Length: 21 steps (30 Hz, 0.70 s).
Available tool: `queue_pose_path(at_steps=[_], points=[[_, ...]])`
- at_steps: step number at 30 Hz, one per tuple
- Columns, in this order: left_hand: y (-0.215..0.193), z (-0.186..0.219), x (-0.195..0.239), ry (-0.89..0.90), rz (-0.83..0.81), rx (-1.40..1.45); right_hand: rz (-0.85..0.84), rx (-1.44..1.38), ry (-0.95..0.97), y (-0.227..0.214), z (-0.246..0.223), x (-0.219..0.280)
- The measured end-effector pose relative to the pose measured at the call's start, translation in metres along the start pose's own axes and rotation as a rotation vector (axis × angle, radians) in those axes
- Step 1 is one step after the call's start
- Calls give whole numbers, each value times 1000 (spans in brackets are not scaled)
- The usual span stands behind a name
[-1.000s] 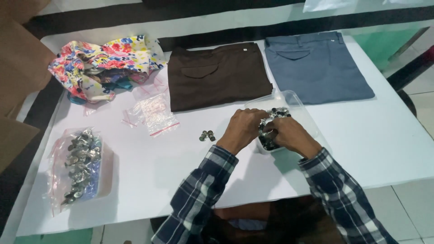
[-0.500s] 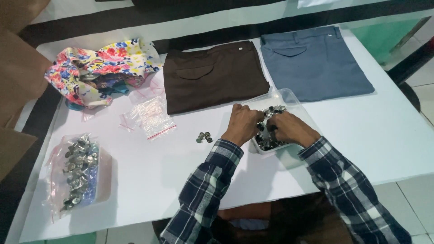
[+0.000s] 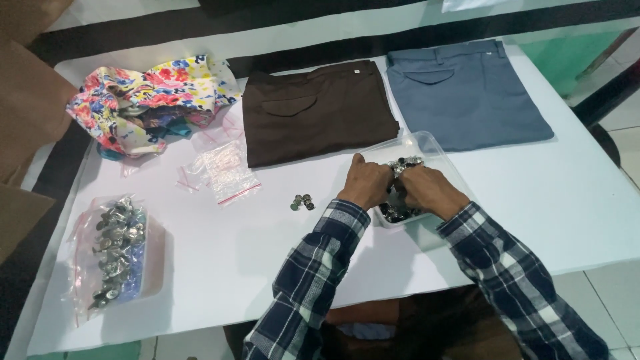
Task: The person sorts small metal buttons from a plastic container onto a white table, then places them into small clear plastic bags. They repeat this process multiple times, handling the buttons by hand and sealing each bag after filling it.
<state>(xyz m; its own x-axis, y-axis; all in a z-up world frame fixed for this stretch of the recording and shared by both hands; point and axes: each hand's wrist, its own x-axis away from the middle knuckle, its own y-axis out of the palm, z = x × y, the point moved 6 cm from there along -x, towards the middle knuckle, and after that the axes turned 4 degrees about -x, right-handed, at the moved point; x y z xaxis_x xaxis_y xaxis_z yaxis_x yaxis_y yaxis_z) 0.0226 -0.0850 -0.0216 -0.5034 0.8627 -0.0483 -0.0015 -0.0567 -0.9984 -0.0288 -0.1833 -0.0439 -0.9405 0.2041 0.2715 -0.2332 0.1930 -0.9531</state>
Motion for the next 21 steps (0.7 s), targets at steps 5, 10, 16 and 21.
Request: queue_pose_path(at_steps=[5, 10, 16, 21], points=[[-15, -8, 5, 38, 2, 270, 24, -345, 59, -48, -11, 39], [-11, -15, 2, 134, 104, 484, 9, -699, 83, -39, 5, 35], [-11, -20, 1, 84, 219, 591, -25, -783, 90, -26, 6, 26], [2, -24, -10, 75, 228, 459, 4, -774, 59, -36, -9, 28]])
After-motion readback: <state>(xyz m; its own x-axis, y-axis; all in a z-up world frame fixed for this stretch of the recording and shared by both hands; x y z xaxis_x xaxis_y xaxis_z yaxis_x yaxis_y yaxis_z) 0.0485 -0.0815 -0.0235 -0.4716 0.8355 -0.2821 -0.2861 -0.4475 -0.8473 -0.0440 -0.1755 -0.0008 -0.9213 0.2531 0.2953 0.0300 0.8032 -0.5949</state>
